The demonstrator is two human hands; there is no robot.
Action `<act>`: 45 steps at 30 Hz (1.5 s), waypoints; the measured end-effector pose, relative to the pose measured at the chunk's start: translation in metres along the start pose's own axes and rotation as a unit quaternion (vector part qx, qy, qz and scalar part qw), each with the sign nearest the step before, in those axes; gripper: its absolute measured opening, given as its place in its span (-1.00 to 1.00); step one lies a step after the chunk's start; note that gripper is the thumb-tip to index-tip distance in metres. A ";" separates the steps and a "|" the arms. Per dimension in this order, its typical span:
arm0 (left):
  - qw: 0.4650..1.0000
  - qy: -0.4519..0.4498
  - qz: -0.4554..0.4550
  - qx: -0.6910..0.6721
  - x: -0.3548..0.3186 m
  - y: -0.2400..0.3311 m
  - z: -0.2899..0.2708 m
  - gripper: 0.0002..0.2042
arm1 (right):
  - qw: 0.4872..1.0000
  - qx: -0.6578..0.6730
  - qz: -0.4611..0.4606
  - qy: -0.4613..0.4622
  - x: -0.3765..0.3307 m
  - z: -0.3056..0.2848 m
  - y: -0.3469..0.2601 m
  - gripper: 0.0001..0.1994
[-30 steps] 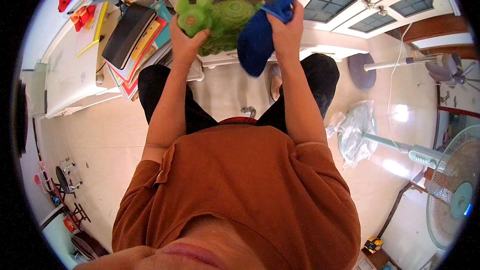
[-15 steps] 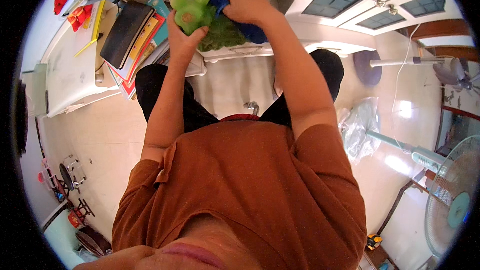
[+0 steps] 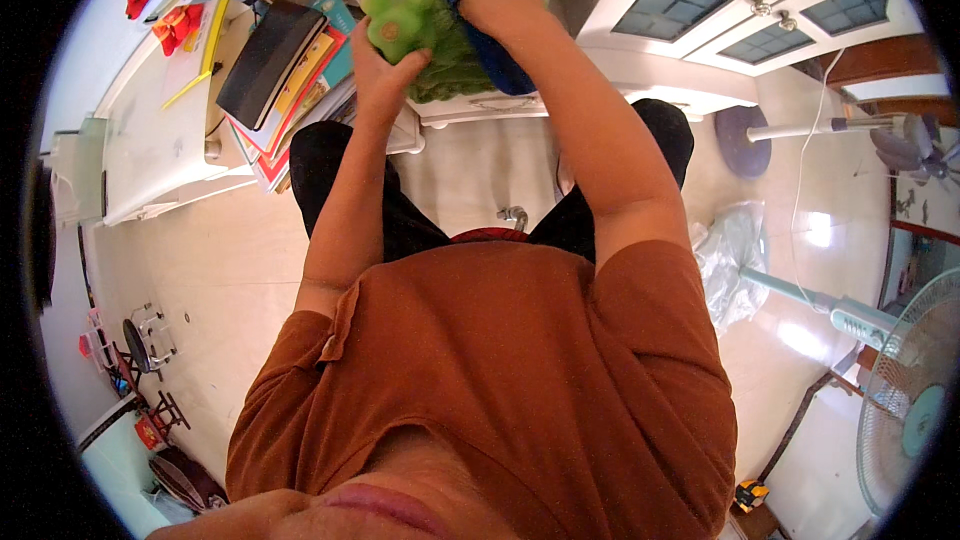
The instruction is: The person tidies a shelf by moving books and notebooks, then wipes down a jade-colored rabbit figurine with a blue cloth before returning the items to the shelf.
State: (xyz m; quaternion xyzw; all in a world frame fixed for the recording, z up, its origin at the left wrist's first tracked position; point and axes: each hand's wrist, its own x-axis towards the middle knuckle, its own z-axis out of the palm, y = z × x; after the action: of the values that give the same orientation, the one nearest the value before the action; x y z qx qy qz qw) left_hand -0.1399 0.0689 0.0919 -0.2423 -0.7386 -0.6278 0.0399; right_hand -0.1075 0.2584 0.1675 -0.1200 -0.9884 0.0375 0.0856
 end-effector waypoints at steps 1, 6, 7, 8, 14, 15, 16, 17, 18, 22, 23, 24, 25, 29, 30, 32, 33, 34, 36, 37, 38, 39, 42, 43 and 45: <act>1.000 0.000 0.006 0.021 0.000 0.000 -0.001 -0.12 | 1.000 -0.011 0.002 -0.003 -0.001 0.001 0.004 -0.66; 0.996 0.009 0.044 0.071 -0.001 0.004 0.000 -0.14 | 0.995 0.073 0.037 0.055 -0.027 0.007 0.040 -0.65; 0.996 0.010 0.044 0.075 -0.002 0.006 0.001 -0.15 | 0.990 0.110 0.052 0.076 -0.034 0.016 0.057 -0.66; 0.996 0.009 0.044 0.078 -0.002 0.008 0.001 -0.15 | 0.982 0.148 0.067 0.096 -0.040 0.022 0.070 -0.67; 0.996 0.011 0.049 0.072 -0.003 0.006 0.000 -0.16 | 0.662 0.687 0.243 0.177 -0.053 -0.016 0.084 -0.70; 0.995 0.011 0.054 0.080 -0.002 0.003 -0.003 -0.16 | 0.638 0.708 0.213 0.217 -0.052 -0.039 0.070 -0.68; 0.997 0.006 0.040 0.060 -0.002 0.002 -0.004 -0.15 | 0.612 0.725 0.181 0.258 -0.050 -0.060 0.058 -0.66; 0.999 -0.001 0.027 0.038 -0.001 0.001 -0.004 -0.15 | 0.603 0.736 0.117 0.285 -0.046 -0.066 0.060 -0.70; 1.000 -0.007 0.013 0.016 -0.001 0.000 -0.004 -0.15 | 0.595 0.731 0.113 0.313 -0.048 -0.077 0.049 -0.72; 1.000 -0.022 0.006 -0.005 0.004 -0.003 -0.001 -0.14 | 0.689 0.631 0.049 0.355 -0.047 -0.015 0.027 -0.64; 1.000 -0.022 0.006 0.001 0.003 -0.003 -0.003 -0.14 | 0.761 0.594 0.044 0.258 -0.055 -0.011 0.015 -0.52; 1.000 -0.025 0.007 0.007 0.003 -0.003 -0.004 -0.13 | 0.795 0.561 0.027 0.227 -0.056 0.002 0.016 -0.48; 1.000 -0.027 0.008 0.001 0.005 -0.002 -0.004 -0.13 | 0.827 0.527 0.009 0.197 -0.057 0.018 0.019 -0.44; 1.000 -0.021 0.003 0.004 0.000 -0.003 -0.003 -0.13 | 0.859 0.508 -0.046 0.049 -0.048 0.037 0.049 -0.31; 1.000 -0.014 0.006 0.008 0.001 -0.003 -0.003 -0.13 | 0.860 0.505 -0.045 0.049 -0.048 0.039 0.052 -0.26; 1.000 -0.025 -0.001 -0.008 0.000 -0.002 -0.005 -0.14 | 0.864 0.499 -0.045 0.048 -0.049 0.042 0.055 -0.17; 0.999 -0.031 -0.003 -0.014 0.000 -0.001 -0.004 -0.14 | 0.865 0.496 -0.039 0.055 -0.046 0.043 0.055 -0.20; 0.999 -0.036 -0.005 -0.020 0.001 0.000 -0.003 -0.14 | 0.867 0.494 -0.033 0.063 -0.040 0.046 0.053 -0.22; 0.999 -0.046 -0.004 -0.021 0.004 0.004 -0.005 -0.15 | 0.878 0.471 -0.020 0.086 -0.036 0.048 0.045 -0.27; 0.999 -0.038 -0.002 -0.019 0.003 0.002 -0.003 -0.15 | 0.888 0.447 -0.012 0.102 -0.035 0.048 0.041 -0.30; 0.999 -0.029 0.003 -0.017 0.002 0.001 -0.001 -0.16 | 0.898 0.423 -0.006 0.120 -0.035 0.046 0.038 -0.33; 1.000 -0.020 0.008 -0.016 0.002 0.000 0.000 -0.16 | 0.878 0.466 0.006 0.111 -0.035 0.047 0.035 -0.36; 1.000 -0.020 0.002 -0.017 0.001 -0.001 0.000 -0.17 | 0.814 0.573 0.035 0.091 -0.041 0.047 0.031 -0.43; 1.000 -0.019 0.002 -0.013 0.001 -0.001 -0.001 -0.17 | 0.795 0.599 0.041 0.089 -0.043 0.046 0.031 -0.45; 1.000 -0.015 0.002 -0.008 0.001 0.000 -0.001 -0.16 | 0.766 0.636 0.050 0.076 -0.047 0.043 0.030 -0.48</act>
State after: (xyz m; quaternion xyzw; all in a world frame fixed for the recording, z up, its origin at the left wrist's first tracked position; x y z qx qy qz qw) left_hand -0.1409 0.0685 0.0919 -0.2535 -0.7336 -0.6299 0.0277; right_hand -0.0629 0.2736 0.1152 -0.0899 -0.7206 0.6529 0.2153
